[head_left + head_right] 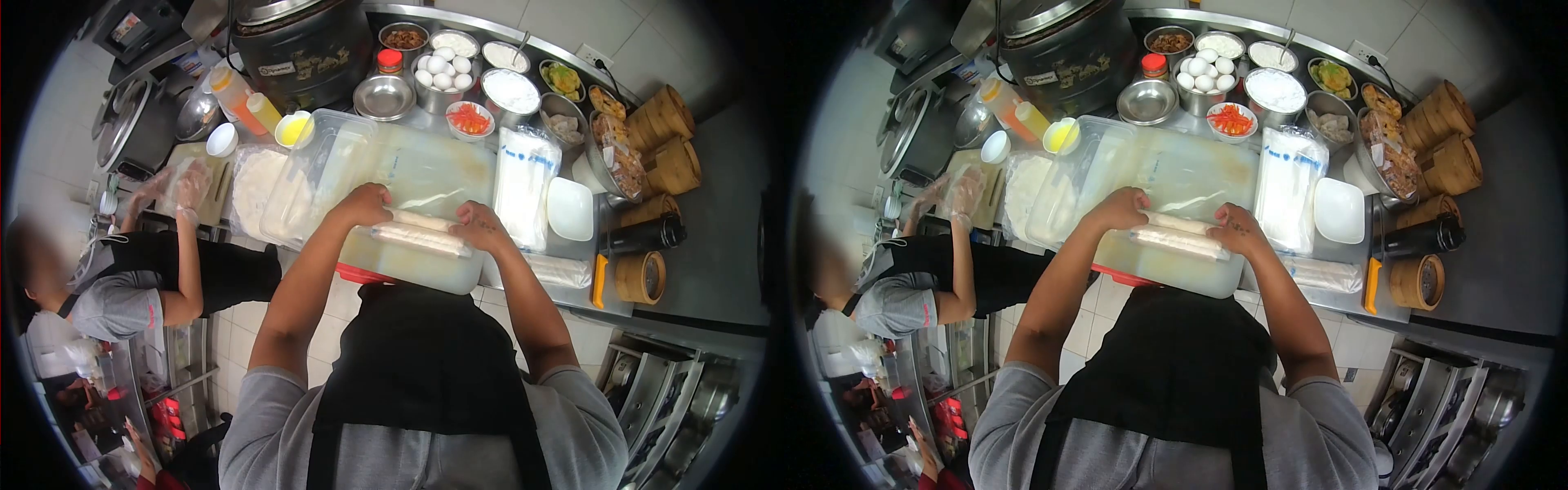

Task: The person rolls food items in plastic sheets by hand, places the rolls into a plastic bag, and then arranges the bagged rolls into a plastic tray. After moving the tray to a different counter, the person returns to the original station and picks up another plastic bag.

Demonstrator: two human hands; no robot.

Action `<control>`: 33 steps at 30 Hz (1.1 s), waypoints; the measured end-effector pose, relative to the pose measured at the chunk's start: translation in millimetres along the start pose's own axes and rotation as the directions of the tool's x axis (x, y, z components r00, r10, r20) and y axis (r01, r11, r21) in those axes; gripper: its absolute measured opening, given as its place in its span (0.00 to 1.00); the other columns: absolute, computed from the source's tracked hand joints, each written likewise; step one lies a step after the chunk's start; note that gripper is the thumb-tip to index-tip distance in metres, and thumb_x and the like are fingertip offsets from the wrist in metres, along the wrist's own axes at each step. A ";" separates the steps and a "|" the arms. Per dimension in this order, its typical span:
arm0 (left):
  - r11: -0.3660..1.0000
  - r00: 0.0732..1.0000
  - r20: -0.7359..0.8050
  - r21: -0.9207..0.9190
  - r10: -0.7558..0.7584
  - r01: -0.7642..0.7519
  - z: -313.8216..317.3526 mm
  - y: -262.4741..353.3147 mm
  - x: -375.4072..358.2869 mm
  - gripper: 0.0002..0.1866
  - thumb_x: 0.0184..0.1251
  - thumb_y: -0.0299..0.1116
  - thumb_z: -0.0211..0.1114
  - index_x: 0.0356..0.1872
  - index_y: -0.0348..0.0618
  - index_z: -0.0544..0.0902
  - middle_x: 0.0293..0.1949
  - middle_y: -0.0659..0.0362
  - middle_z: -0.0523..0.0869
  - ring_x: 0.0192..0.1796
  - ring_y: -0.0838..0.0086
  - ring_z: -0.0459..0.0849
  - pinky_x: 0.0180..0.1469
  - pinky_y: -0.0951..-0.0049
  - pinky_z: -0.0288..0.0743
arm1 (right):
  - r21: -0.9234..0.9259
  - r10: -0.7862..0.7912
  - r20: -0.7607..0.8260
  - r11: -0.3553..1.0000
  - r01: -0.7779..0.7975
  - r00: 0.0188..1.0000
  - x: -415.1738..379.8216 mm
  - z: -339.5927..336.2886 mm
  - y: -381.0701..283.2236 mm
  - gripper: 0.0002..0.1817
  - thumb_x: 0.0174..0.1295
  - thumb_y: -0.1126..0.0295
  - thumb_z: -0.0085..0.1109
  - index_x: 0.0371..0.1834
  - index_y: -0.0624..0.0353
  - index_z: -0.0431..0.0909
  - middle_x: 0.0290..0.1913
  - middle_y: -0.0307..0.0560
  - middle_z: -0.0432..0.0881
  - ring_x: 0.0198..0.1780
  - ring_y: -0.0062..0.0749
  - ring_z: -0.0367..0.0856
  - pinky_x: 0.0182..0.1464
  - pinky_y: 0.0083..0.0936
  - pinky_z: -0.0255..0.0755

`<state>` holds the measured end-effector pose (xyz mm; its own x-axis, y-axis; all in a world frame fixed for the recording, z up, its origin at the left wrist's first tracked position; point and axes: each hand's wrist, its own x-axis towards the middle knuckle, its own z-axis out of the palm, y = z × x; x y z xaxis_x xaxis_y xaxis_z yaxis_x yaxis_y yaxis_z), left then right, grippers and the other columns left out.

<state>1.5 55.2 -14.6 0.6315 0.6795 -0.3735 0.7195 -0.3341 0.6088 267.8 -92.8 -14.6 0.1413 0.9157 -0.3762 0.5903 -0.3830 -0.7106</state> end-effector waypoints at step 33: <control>0.886 0.999 -0.019 -0.462 0.040 -0.044 -3.5 4.6 -1.1 0.13 0.58 0.24 0.74 0.45 0.35 0.85 0.39 0.61 0.87 0.39 0.79 0.83 0.46 0.76 0.77 | 0.029 -0.242 0.017 0.970 0.241 0.970 -0.9 3.2 -35.1 0.19 0.55 0.68 0.70 0.49 0.62 0.80 0.44 0.53 0.86 0.46 0.43 0.85 0.52 0.35 0.76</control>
<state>3.1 55.2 -8.9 0.6541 0.6778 -0.3357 0.4764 -0.0244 0.8789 244.3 -80.5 8.8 -0.0195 0.9789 -0.2035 0.5839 -0.1541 -0.7970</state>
